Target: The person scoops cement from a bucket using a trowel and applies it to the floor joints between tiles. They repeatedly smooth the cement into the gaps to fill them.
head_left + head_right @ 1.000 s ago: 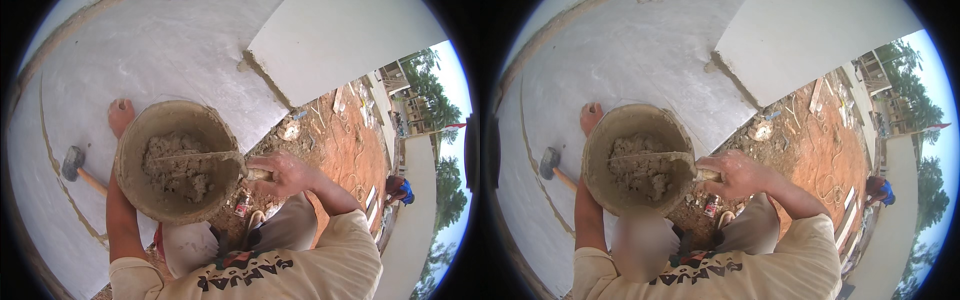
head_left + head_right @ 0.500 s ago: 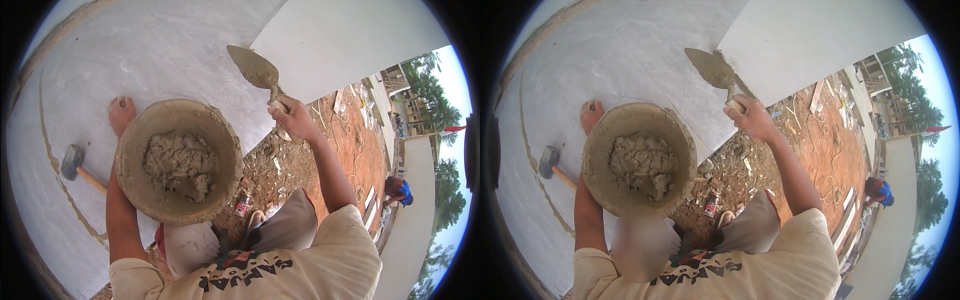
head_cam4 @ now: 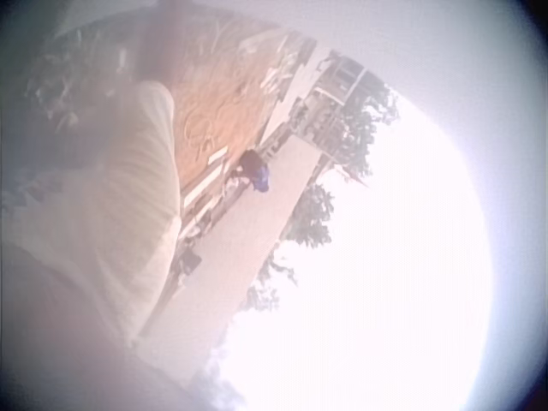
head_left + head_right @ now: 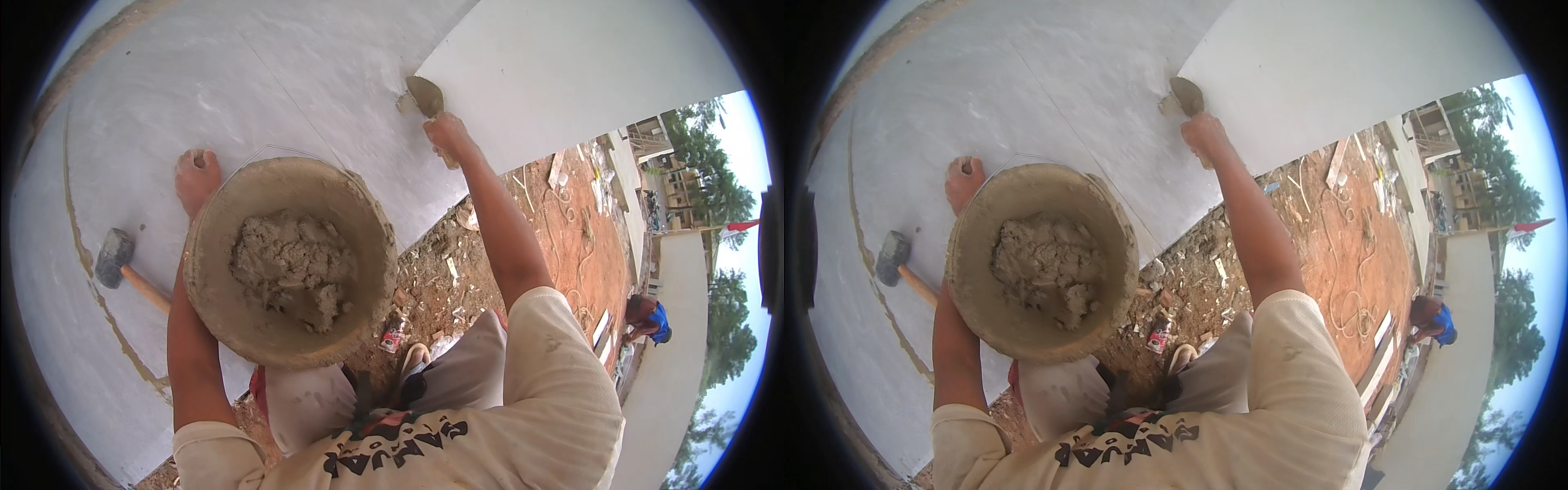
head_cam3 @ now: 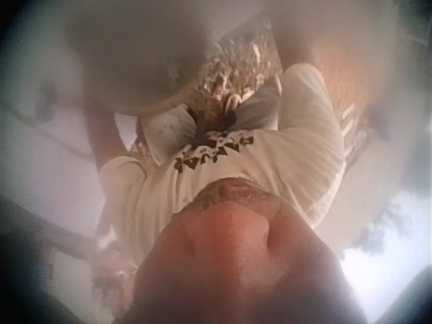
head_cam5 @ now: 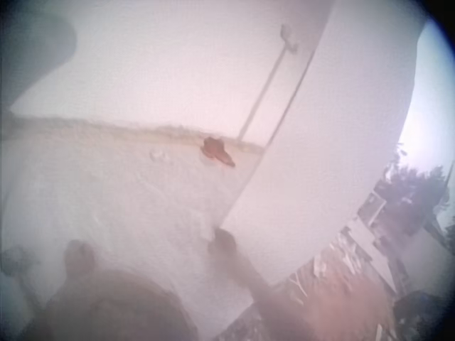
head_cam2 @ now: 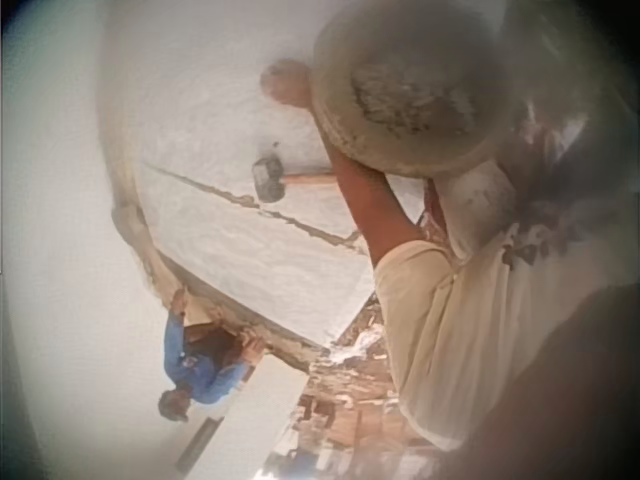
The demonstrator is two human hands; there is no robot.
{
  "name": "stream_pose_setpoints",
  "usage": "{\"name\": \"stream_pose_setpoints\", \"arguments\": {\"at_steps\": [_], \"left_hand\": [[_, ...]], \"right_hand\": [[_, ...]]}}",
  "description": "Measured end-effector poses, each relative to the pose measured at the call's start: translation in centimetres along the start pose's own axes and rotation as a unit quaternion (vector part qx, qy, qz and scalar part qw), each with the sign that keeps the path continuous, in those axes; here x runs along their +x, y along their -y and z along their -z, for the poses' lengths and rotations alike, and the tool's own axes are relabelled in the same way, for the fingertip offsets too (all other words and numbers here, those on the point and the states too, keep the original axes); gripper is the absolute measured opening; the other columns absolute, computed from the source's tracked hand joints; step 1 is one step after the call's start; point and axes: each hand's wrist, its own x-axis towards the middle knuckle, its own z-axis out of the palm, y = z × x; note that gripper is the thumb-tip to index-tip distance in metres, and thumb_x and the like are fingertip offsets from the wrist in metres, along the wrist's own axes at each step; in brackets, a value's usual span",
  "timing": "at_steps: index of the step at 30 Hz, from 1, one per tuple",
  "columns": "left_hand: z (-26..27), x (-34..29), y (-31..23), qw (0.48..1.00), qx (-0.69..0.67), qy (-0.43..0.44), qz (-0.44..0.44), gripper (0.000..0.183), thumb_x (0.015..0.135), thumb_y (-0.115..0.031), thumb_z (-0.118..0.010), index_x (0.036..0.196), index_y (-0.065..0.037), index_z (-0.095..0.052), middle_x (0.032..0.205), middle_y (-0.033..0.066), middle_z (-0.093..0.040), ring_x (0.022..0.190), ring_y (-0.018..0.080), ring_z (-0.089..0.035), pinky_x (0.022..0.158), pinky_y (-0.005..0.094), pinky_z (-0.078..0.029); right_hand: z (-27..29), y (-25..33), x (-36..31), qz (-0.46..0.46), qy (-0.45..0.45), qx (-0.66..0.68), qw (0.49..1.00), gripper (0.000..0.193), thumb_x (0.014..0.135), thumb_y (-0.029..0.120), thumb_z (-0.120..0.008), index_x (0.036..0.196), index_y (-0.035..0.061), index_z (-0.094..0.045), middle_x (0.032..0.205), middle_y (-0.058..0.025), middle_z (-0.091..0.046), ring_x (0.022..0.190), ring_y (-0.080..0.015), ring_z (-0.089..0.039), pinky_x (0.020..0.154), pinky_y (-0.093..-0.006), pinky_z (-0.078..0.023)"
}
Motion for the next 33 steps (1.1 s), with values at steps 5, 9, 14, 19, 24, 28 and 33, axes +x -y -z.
{"name": "stream_pose_setpoints", "arguments": {"at_steps": [5, 9, 14, 19, 24, 28, 33], "left_hand": [[-0.1, 0.4, 1.6, 1.0, 0.001, 0.002, -0.029, 0.024, 0.09, -0.028, -0.061, 0.095, -0.006, -0.069, 0.098, 0.0108, -0.067, 0.097, 0.0315, -0.063, 0.086, 0.045, -0.049], [-0.7, 0.3, 1.6, 0.999, 0.005, -0.007, -0.033, 0.024, 0.089, -0.028, -0.061, 0.096, -0.006, -0.069, 0.1, 0.0107, -0.067, 0.098, 0.0314, -0.063, 0.086, 0.045, -0.049], [0.0, 0.0, 0.5, 1.0, 0.012, 0.0, -0.024, 0.025, 0.089, -0.028, -0.061, 0.098, -0.006, -0.07, 0.101, 0.0103, -0.067, 0.098, 0.0301, -0.062, 0.087, 0.0447, -0.049], [0.3, 0.0, -0.3, 1.0, 0.022, 0.021, -0.004, 0.026, 0.089, -0.028, -0.061, 0.101, -0.006, -0.07, 0.1, 0.0095, -0.067, 0.1, 0.029, -0.062, 0.089, 0.0435, -0.049], [0.2, -0.5, -0.5, 1.0, 0.017, 0.013, -0.006, 0.028, 0.09, -0.029, -0.061, 0.103, -0.005, -0.069, 0.1, 0.0097, -0.068, 0.101, 0.0295, -0.062, 0.09, 0.0429, -0.049], [0.1, 0.0, 0.5, 0.999, 0.008, 0.017, -0.035, 0.028, 0.091, -0.029, -0.061, 0.103, -0.005, -0.069, 0.102, 0.0097, -0.067, 0.1, 0.0291, -0.062, 0.089, 0.0424, -0.049], [0.3, 0.1, 0.5, 0.999, 0.008, 0.035, -0.01, 0.029, 0.091, -0.03, -0.062, 0.103, -0.005, -0.069, 0.103, 0.01, -0.067, 0.101, 0.0289, -0.063, 0.089, 0.0423, -0.049]], "right_hand": [[0.2, -0.9, -2.5, -0.065, 0.003, 0.047, 0.997, 0.038, 0.09, 0.03, -0.062, 0.077, -0.0059, -0.061, 0.066, -0.0142, -0.064, 0.056, -0.0238, -0.064, 0.055, -0.0384, -0.053], [1.0, -4.9, -5.6, -0.1, -0.003, 0.082, 0.992, 0.037, 0.091, 0.033, -0.061, 0.081, -0.0033, -0.064, 0.066, -0.0118, -0.064, 0.059, -0.0225, -0.063, 0.059, -0.0387, -0.053], [1.4, -7.9, -9.9, -0.022, -0.069, -0.016, 0.997, 0.038, 0.09, 0.035, -0.061, 0.094, -0.0022, -0.067, 0.072, -0.0148, -0.066, 0.066, -0.0255, -0.066, 0.07, -0.0417, -0.053], [2.3, -5.3, -10.0, -0.011, -0.046, -0.045, 0.998, 0.05, 0.09, 0.037, -0.055, 0.117, -0.0037, -0.067, 0.117, -0.0272, -0.067, 0.116, -0.0401, -0.061, 0.101, -0.0453, -0.047], [0.6, -3.6, -6.9, -0.029, -0.018, -0.156, 0.987, 0.047, 0.093, 0.032, -0.05, 0.117, -0.0049, -0.066, 0.119, -0.0276, -0.066, 0.117, -0.0406, -0.061, 0.102, -0.0458, -0.048], [-0.3, -4.4, -4.8, -0.042, -0.049, -0.137, 0.988, 0.044, 0.093, 0.029, -0.049, 0.114, -0.005, -0.067, 0.114, -0.0271, -0.068, 0.113, -0.0424, -0.062, 0.1, -0.0471, -0.048], [0.7, -5.9, -6.3, 0.019, -0.077, -0.164, 0.983, 0.044, 0.093, 0.031, -0.05, 0.111, -0.0045, -0.068, 0.11, -0.0276, -0.068, 0.108, -0.0442, -0.064, 0.097, -0.0489, -0.049]]}}
